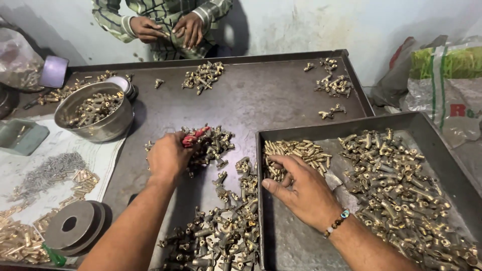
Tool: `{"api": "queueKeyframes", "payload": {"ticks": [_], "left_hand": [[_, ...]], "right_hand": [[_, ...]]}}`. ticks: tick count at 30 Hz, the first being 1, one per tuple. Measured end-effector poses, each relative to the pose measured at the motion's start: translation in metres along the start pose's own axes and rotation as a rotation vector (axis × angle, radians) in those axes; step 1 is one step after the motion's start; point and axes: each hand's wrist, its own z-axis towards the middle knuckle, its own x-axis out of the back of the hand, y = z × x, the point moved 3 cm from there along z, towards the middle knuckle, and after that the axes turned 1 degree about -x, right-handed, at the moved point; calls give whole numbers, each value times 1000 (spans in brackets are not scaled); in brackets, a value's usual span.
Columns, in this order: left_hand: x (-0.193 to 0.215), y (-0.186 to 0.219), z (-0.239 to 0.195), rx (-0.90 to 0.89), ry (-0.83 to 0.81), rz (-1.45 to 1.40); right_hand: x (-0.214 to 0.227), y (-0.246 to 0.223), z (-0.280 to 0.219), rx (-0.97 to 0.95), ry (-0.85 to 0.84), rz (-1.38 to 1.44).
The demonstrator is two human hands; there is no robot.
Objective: The person picks brass fittings one at a time from a tray, holds each in one hand, and uses a red-handled tap tool to thread the fitting, then places the finished piece aside. A second worker across the table performs similar work on the same parts.
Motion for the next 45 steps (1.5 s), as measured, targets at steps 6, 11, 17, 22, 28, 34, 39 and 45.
{"api": "queueKeyframes", "payload": {"ticks": [6,11,17,22,28,34,39,45], "left_hand": [[7,0,-11,3,-14,-84],[-4,10,-37,-78,-25,-89],[-33,17,-61,-31,-334,-63],[-40,18,-57,-13,-303,-162],[-19,52,-76,14,-355,-425],[-30,93,-111,54,-602,-1176],[-19,103,-119,205,-484,-1347],[-34,93,-126,218,-454,-1418]], "right_hand": [[0,1,-1,22,16,-4],[1,0,-1,22,15,17],[-3,4,-2,68,-1,-18],[-3,6,-2,64,-12,-36],[-5,-11,-6,118,-84,185],[-14,20,-6,244,-31,216],[-19,45,12,-96,-123,821],[14,97,19,-229,49,898]]}}
